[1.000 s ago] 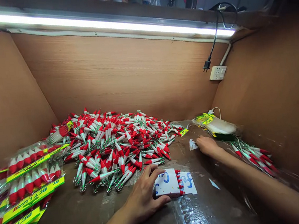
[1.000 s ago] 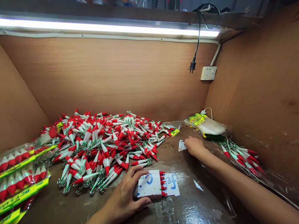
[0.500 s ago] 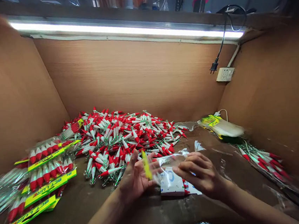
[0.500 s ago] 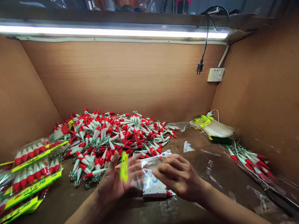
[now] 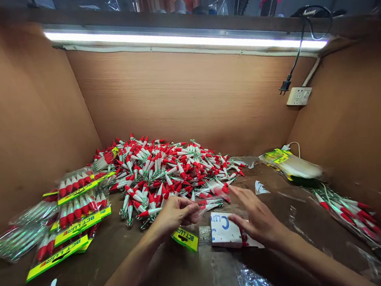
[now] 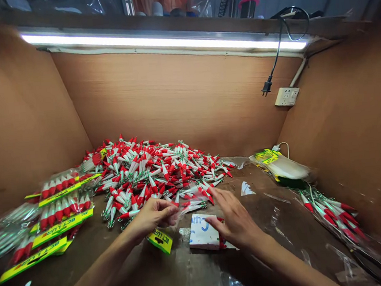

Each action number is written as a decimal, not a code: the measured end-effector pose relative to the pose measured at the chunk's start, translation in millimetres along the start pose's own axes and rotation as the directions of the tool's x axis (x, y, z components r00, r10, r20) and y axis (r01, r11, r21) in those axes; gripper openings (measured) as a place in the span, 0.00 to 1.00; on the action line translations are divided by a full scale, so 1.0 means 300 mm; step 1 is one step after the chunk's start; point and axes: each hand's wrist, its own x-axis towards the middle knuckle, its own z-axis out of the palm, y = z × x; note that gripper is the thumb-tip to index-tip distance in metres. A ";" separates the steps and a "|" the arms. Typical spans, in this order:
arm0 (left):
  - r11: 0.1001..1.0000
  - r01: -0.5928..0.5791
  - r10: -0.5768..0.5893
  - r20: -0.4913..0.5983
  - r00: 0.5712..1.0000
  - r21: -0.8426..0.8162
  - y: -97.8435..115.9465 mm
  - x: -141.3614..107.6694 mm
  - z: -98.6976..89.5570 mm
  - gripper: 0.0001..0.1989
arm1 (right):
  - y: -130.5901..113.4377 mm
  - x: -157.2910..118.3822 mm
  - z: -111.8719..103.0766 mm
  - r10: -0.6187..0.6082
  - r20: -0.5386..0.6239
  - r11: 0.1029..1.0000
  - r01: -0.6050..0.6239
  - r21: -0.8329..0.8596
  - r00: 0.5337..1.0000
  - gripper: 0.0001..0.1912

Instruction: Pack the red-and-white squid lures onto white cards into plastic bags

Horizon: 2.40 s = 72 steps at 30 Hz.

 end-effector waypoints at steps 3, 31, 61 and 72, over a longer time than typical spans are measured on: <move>1.000 -0.025 0.025 0.013 1.000 0.010 0.000 0.004 -0.010 0.31 | 0.006 -0.003 0.004 0.008 0.322 0.999 -0.022 0.039 0.947 0.49; 0.415 -0.477 0.668 0.096 0.738 0.775 0.011 -0.066 0.046 0.16 | 0.044 -0.499 0.000 0.418 -0.008 0.842 -0.391 -0.371 0.908 0.56; 0.920 0.099 -0.293 0.495 0.818 0.380 0.007 -0.053 0.030 0.31 | 0.026 -0.495 -0.127 0.190 0.158 0.979 -0.198 0.037 0.969 0.55; 0.922 0.233 -0.365 0.490 0.792 0.310 -0.010 -0.044 0.025 0.30 | 0.050 -0.505 -0.111 0.193 0.133 0.981 -0.189 -0.045 0.972 0.53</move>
